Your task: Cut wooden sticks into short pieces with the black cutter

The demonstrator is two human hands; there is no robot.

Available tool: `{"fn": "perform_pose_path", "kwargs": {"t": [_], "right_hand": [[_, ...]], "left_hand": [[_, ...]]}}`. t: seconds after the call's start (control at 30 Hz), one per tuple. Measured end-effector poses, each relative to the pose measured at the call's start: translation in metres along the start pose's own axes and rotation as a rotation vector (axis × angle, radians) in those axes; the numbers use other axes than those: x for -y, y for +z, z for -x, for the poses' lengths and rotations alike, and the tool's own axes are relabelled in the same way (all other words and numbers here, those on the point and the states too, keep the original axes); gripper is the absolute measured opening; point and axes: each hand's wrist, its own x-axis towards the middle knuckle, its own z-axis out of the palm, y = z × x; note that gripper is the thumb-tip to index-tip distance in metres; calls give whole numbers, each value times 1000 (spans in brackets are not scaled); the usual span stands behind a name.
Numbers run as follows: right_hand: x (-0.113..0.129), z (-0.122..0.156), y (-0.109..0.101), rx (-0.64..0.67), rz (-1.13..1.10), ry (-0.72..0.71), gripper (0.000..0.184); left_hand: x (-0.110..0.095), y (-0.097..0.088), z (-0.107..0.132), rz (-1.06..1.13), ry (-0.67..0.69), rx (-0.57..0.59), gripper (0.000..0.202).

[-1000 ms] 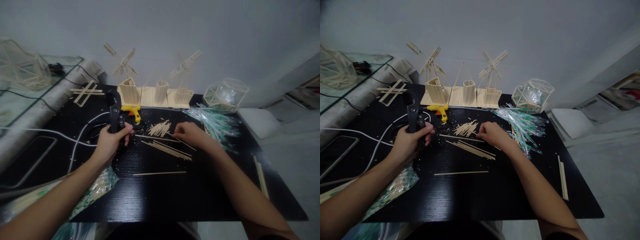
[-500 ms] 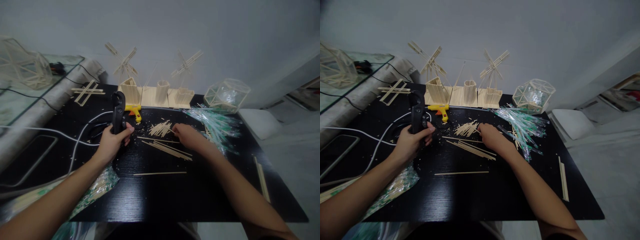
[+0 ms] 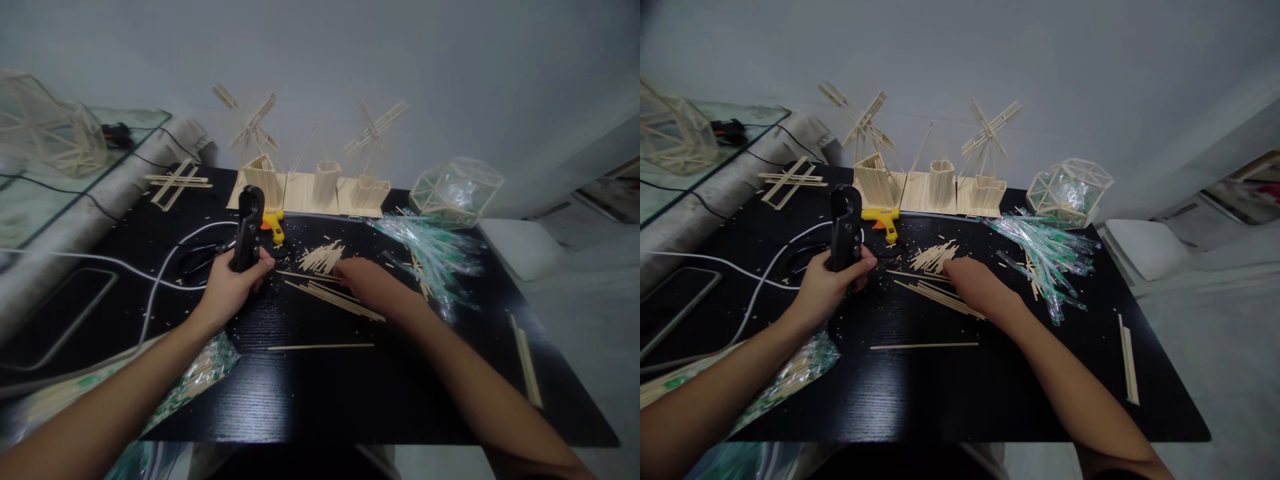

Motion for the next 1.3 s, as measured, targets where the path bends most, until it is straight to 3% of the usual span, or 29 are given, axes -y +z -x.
{"fn": "perform_pose_path", "kwargs": {"t": [0.2, 0.47, 0.57, 0.73, 0.87, 1.03, 1.3], "right_hand": [[-9, 2, -5, -68, 71, -54, 30], [-21, 6, -26, -176, 3, 40, 20], [-12, 12, -37, -243, -190, 31, 15], [13, 24, -46, -326, -837, -129, 13], [32, 27, -38, -283, -1101, -226, 28], [46, 19, -16, -272, -1186, -253, 19], [51, 8, 7, -327, -1146, -179, 11]], "left_hand": [[-3, 2, 1, -46, 13, -16, 22], [-4, 2, 1, -83, 16, -30, 24], [-4, 2, 2, -112, 48, -39, 24], [-17, 3, 4, -109, 70, -59, 27], [-45, 7, 11, -80, 140, -52, 25], [-80, 15, 22, -144, 232, -42, 19], [-90, 33, 25, -80, 315, -12, 16]]}}
